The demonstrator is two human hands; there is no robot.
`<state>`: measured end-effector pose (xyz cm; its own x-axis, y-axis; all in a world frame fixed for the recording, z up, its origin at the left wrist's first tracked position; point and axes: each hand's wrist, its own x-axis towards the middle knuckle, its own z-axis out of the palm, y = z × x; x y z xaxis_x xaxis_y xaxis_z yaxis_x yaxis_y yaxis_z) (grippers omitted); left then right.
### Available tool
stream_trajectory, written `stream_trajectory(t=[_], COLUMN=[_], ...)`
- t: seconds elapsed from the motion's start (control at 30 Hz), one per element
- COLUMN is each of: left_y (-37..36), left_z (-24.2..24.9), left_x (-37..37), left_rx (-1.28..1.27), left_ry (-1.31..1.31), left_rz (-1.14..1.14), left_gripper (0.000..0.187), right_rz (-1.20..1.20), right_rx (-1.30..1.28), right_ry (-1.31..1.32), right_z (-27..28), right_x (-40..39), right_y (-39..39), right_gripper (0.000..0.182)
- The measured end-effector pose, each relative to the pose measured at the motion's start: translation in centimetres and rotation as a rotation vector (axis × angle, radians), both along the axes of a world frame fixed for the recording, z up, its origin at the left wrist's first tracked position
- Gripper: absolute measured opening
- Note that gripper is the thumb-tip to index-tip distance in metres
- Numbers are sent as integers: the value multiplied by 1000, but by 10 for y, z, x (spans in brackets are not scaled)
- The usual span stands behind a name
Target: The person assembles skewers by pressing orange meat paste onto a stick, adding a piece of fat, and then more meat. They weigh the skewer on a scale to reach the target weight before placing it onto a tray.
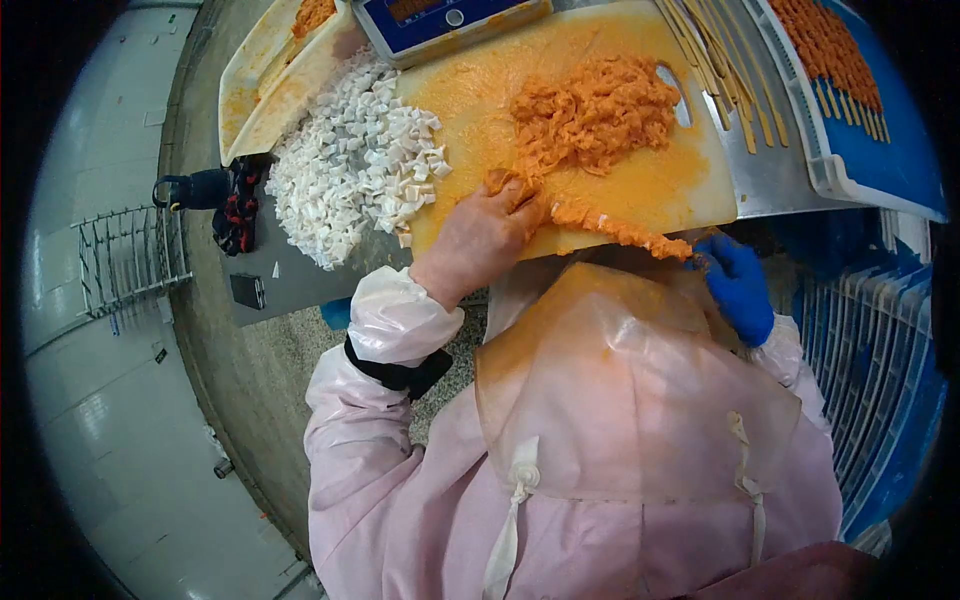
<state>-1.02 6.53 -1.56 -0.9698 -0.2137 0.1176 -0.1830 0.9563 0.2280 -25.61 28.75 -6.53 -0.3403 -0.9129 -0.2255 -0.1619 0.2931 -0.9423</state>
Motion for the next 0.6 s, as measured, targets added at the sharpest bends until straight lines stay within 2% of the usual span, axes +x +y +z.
stream_trajectory(t=[0.03,0.1,0.13,0.2,0.33,0.4,0.43,0.5,0.6], left_y=[2,7,5,-3,-19,-19,-20,-22,-11], left_z=[2,7,12,24,17,14,9,-2,-1], left_x=[0,0,0,1,2,-6,-7,-9,-2], left_rx=[-1,162,161,90,140,160,160,15,43], left_ry=[1,153,153,328,335,91,93,29,26], left_rz=[0,141,139,240,297,438,438,328,274], left_gripper=[37,35,35,34,29,26,26,25,27], right_rz=[0,-16,-17,-21,-23,-30,-31,-79,-62], right_rx=[-1,43,43,47,51,94,94,138,59], right_ry=[1,-131,-132,-138,-66,-53,-52,-58,22], right_z=[-2,-6,-9,-12,-2,2,3,4,10], right_x=[1,2,2,1,-5,-13,-15,-17,-18], right_y=[1,4,5,7,13,22,25,31,37], right_gripper=[13,15,15,15,14,13,13,13,12])
